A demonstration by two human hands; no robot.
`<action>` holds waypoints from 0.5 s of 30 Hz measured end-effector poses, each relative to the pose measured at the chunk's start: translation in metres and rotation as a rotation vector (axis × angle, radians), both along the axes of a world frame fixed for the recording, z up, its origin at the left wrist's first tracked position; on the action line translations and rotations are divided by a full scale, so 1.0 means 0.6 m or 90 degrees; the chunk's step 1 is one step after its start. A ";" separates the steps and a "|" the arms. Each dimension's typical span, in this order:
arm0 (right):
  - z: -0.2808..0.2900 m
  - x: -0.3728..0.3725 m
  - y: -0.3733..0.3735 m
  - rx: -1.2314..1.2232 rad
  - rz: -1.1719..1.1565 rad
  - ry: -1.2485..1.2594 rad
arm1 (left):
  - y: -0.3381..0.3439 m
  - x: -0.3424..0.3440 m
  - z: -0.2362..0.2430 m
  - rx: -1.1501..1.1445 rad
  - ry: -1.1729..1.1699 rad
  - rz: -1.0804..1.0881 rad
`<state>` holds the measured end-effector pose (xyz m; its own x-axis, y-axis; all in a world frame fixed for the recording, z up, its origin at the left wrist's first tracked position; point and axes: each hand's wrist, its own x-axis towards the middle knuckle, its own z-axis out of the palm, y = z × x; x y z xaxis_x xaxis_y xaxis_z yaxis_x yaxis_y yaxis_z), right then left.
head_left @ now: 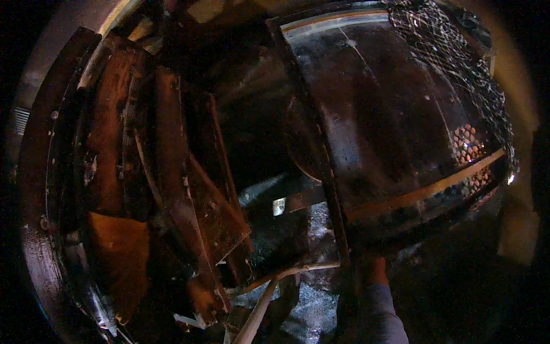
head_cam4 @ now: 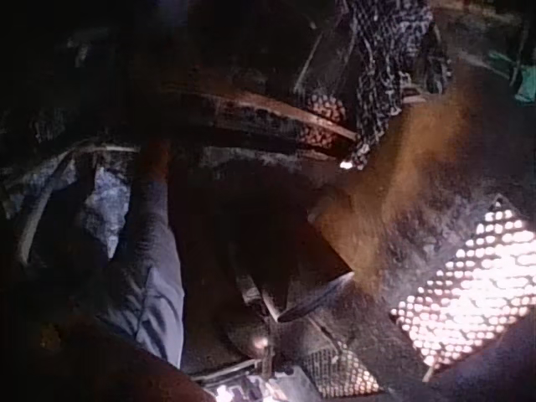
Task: The person scoops a liquid slurry from a large metal basin using a ladle and pours it onto a rectangular mesh screen. They smooth the wet sheet with their hands, lift the screen, and place the formed sheet onto a drying rack. The person repeats this process, handling the screen and slurry to produce multiple sheets.
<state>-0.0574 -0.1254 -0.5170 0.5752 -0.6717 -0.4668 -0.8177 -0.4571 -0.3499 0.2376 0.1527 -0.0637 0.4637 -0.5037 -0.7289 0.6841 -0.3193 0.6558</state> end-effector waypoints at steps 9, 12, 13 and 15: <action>0.071 -0.066 0.009 -0.015 0.045 0.007 | -0.020 -0.003 0.007 -0.023 -0.006 -0.008; 0.118 -0.083 -0.008 -0.037 0.070 -0.014 | -0.030 -0.002 0.031 -0.068 -0.056 -0.036; 0.130 -0.085 -0.020 -0.050 0.098 -0.031 | -0.032 -0.003 0.039 -0.079 -0.084 -0.042; 0.161 -0.099 -0.052 -0.119 0.153 -0.073 | -0.054 0.005 0.037 -0.130 -0.164 -0.078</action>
<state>-0.1169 -0.1568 -0.4206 0.7695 -0.5784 -0.2709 -0.6387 -0.6977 -0.3246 0.2406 0.1204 -0.0417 0.5458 -0.6905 -0.4747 0.4525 -0.2339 0.8605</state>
